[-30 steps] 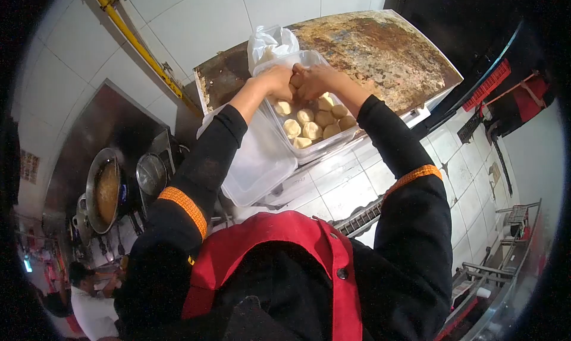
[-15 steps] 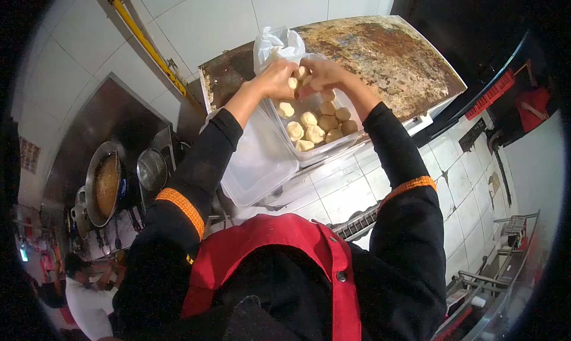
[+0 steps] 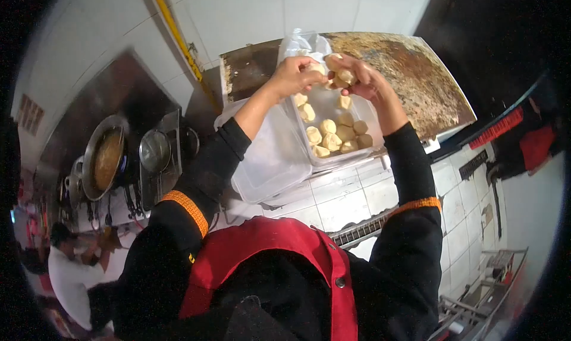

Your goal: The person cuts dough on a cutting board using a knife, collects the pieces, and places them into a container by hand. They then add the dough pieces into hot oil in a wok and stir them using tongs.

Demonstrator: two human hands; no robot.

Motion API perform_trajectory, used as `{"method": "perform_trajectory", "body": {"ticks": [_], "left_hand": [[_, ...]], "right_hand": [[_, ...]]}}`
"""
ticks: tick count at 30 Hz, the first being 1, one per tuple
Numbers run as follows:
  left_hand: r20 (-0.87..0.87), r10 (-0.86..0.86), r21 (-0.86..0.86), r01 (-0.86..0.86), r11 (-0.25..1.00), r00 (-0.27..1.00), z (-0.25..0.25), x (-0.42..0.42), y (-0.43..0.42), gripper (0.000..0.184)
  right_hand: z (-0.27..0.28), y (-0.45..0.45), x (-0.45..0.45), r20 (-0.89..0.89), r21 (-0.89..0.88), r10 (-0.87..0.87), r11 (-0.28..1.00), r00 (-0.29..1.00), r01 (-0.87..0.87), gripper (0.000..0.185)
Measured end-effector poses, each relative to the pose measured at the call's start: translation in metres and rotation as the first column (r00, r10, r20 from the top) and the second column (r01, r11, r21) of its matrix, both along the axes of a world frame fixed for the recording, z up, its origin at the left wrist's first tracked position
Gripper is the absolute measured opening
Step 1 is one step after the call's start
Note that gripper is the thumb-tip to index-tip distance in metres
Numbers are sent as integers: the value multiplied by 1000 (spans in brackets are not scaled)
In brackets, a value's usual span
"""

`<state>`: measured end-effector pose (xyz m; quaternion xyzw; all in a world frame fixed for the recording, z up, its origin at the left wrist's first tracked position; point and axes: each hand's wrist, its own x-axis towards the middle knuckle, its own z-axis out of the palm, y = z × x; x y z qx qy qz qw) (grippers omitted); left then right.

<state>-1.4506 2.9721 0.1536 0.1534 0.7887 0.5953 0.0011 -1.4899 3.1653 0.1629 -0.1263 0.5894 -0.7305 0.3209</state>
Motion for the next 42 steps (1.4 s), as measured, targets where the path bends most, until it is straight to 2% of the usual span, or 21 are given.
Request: {"method": "perform_trajectory", "body": {"ticks": [1, 2, 4, 6, 10, 13, 14, 16, 18, 22, 24, 26, 29, 31, 33, 34, 37, 38, 39, 40, 42], "left_hand": [[143, -87, 259, 48, 965, 986, 2, 4, -4, 27], [231, -160, 499, 24, 866, 960, 1, 11, -10, 28], [283, -306, 742, -5, 670, 909, -1, 22, -32, 35], [366, -275, 791, -141, 596, 889, 1, 39, -56, 41], [358, -224, 859, -225, 459, 907, -2, 76, -120, 45], [325, -184, 918, -262, 299, 928, -10, 115, -177, 46], [324, -125, 919, -281, 276, 938, -12, 131, -198, 46], [375, -38, 924, -370, 98, 926, -16, 164, -236, 46], [295, -23, 951, -291, 105, 955, -29, 202, -284, 40], [386, 230, 902, -417, 109, 894, -55, 279, -371, 31], [439, 413, 847, -521, 105, 798, -69, 317, -408, 31], [468, 471, 813, -573, 101, 747, -86, 354, -445, 32], [500, 580, 780, -626, 23, 644, -107, 404, -485, 33], [507, 598, 785, -620, -22, 620, -126, 433, -510, 33], [594, 535, 785, -578, -224, 600, -135, 458, -530, 30], [599, 536, 781, -581, -229, 595, -139, 466, -537, 30], [587, 594, 779, -584, -229, 550, -145, 481, -555, 30], [605, 627, 728, -660, -185, 492, -145, 482, -562, 30], [614, 659, 669, -730, -143, 434, -143, 482, -568, 30], [621, 651, 665, -732, -144, 436, -141, 480, -576, 30], [578, 732, 502, -865, 29, 360, -135, 471, -594, 32]], "right_hand": [[0, -5, -1, -121, 29, -2, 1000, 993, 6, 33], [1, -11, -2, -122, 34, 31, 999, 992, -27, 33], [25, -33, 14, -73, 148, -28, 988, 997, 38, 35], [37, -59, 23, -124, 186, 40, 982, 992, -16, 34], [69, -138, 48, -187, 363, 226, 920, 956, -146, 29], [75, -210, 59, -255, 466, 462, 828, 849, -311, 25], [76, -240, 67, -252, 471, 518, 804, 817, -364, 25], [77, -297, 85, -311, 641, 590, 709, 745, -293, 27], [67, -358, 102, -342, 656, 653, 681, 676, -325, 32], [20, -499, 134, -529, 770, 767, 614, 364, -175, 36], [-18, -573, 153, -554, 765, 771, 620, 314, -175, 43], [-55, -647, 169, -619, 781, 781, 623, 81, -38, 51], [-102, -735, 200, -634, 767, 763, 641, 125, -26, 52], [-123, -782, 218, -604, 796, 797, 601, 18, 78, 46], [-145, -816, 227, -596, 798, 803, 592, 3, 116, 43], [-155, -830, 231, -588, 798, 809, 581, -6, 161, 40], [-171, -861, 236, -425, 876, 902, 431, -77, 216, 45], [-176, -866, 237, -323, 911, 942, 336, -93, 237, 47], [-175, -867, 241, -316, 915, 945, 327, -88, 234, 47], [-171, -868, 245, -270, 923, 962, 268, -29, 278, 50], [-176, -873, 241, -215, 929, 975, 189, 48, 318, 52]]}}
